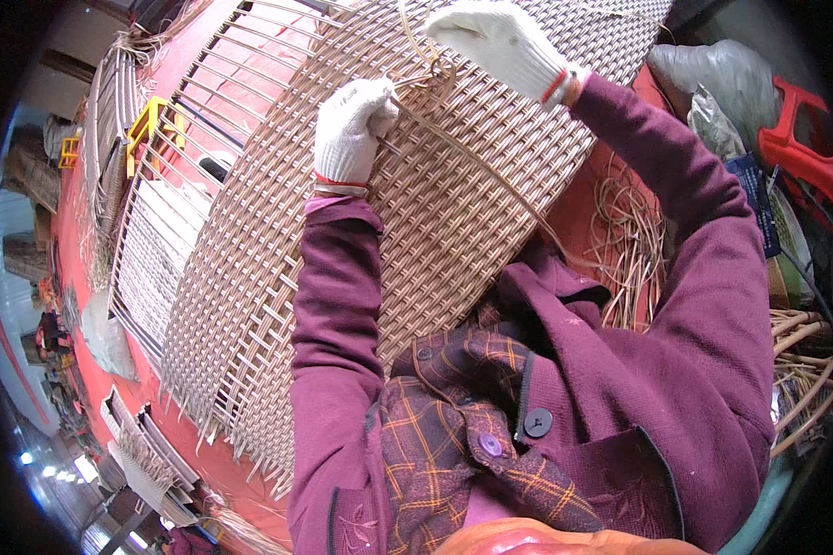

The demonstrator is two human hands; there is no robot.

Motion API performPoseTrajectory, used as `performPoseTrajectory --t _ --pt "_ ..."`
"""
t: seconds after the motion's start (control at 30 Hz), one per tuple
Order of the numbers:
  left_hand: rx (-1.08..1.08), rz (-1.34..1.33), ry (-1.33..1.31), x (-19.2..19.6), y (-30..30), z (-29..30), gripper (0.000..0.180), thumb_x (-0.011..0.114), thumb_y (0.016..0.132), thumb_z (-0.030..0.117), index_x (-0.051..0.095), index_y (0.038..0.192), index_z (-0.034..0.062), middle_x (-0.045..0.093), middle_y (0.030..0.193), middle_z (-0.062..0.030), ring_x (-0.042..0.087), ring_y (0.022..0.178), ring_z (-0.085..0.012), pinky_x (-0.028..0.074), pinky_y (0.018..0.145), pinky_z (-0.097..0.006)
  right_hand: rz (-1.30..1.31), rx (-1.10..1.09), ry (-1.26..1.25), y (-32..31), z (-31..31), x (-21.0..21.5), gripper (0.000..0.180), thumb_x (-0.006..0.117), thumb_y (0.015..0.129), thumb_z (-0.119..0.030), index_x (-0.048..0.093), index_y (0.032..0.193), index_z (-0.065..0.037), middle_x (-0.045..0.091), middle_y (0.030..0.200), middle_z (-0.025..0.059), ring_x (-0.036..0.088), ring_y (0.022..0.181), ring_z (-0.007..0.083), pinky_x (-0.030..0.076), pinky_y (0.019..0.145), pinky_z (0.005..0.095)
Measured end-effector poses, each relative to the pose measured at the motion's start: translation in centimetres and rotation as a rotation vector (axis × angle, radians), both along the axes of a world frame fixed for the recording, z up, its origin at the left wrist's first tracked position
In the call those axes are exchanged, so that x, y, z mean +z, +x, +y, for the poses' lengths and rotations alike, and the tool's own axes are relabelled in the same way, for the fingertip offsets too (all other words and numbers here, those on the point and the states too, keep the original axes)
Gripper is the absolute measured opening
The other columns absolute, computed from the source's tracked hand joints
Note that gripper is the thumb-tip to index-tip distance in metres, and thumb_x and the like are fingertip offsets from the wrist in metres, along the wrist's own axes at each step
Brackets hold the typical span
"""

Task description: The person weaves a large flat basket using thin reeds, interlacing them by hand. They adjust their jacket and gloves, then continue weaving the reeds into the basket frame.

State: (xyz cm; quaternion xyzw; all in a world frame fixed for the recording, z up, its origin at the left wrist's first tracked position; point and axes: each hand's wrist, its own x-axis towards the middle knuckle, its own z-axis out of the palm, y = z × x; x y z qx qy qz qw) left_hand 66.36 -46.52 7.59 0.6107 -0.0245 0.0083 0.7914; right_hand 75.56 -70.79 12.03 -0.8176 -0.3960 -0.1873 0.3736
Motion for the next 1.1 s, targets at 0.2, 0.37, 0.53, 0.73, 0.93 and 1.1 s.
performPoseTrajectory --t 0.2,0.37,0.53,0.73,0.93,1.1 --pt "-0.011 -0.002 -0.144 -1.1 0.6 -0.2 0.025 0.070 0.101 0.021 0.067 0.083 0.0038 0.056 0.074 0.0001 0.049 0.064 -0.0097 0.039 0.061 -0.026 0.560 -0.166 0.008 -5.8 -2.4 -2.5 0.028 0.067 0.101 -0.031 0.077 0.108 -0.005 0.076 0.089 0.0120 0.074 0.081 0.0221 0.058 0.079 0.0344" --pt "0.052 -0.002 -0.067 -0.9 0.3 -0.5 0.027 0.068 0.103 0.022 0.066 0.083 0.0036 0.055 0.073 -0.0005 0.047 0.062 -0.0097 0.038 0.060 -0.027 0.765 0.095 0.084 -11.7 0.4 -1.5 0.036 0.066 0.101 -0.035 0.074 0.113 -0.001 0.074 0.089 0.0114 0.070 0.080 0.0202 0.056 0.079 0.0353" --pt "-0.027 -0.025 0.139 -0.3 0.0 0.0 0.023 0.058 0.107 0.017 0.064 0.091 0.0021 0.058 0.085 -0.0008 0.052 0.074 -0.0090 0.042 0.068 -0.024 1.233 0.197 0.206 -13.3 0.9 1.6 0.026 0.066 0.102 -0.025 0.076 0.114 -0.003 0.064 0.079 -0.0033 0.059 0.076 0.0051 0.051 0.072 0.0257" --pt "-0.033 0.035 -0.065 -0.6 0.2 0.0 0.023 0.062 0.106 0.021 0.068 0.100 -0.0003 0.064 0.088 -0.0047 0.055 0.073 -0.0121 0.043 0.066 -0.026 0.856 0.081 0.439 -11.1 -3.1 6.4 0.026 0.062 0.107 -0.025 0.078 0.104 -0.005 0.061 0.079 -0.0080 0.046 0.066 0.0003 0.037 0.058 0.0200" --pt "0.020 0.040 -0.107 -1.0 -0.1 -0.3 0.025 0.064 0.105 0.021 0.069 0.107 -0.0029 0.067 0.091 -0.0073 0.057 0.073 -0.0136 0.045 0.066 -0.027 0.789 -0.030 0.526 -9.3 -8.2 4.7 0.031 0.061 0.110 -0.028 0.073 0.102 -0.001 0.050 0.071 -0.0076 0.037 0.061 0.0013 0.027 0.055 0.0210" --pt "0.064 0.020 -0.077 -0.3 0.0 -0.8 0.021 0.067 0.104 0.021 0.074 0.097 0.0026 0.069 0.082 -0.0014 0.055 0.066 -0.0074 0.040 0.062 -0.023 0.576 -0.472 0.394 -7.0 -14.5 -1.1 0.031 0.070 0.105 -0.033 0.081 0.104 -0.003 0.071 0.086 -0.0068 0.052 0.073 -0.0005 0.040 0.063 0.0194"
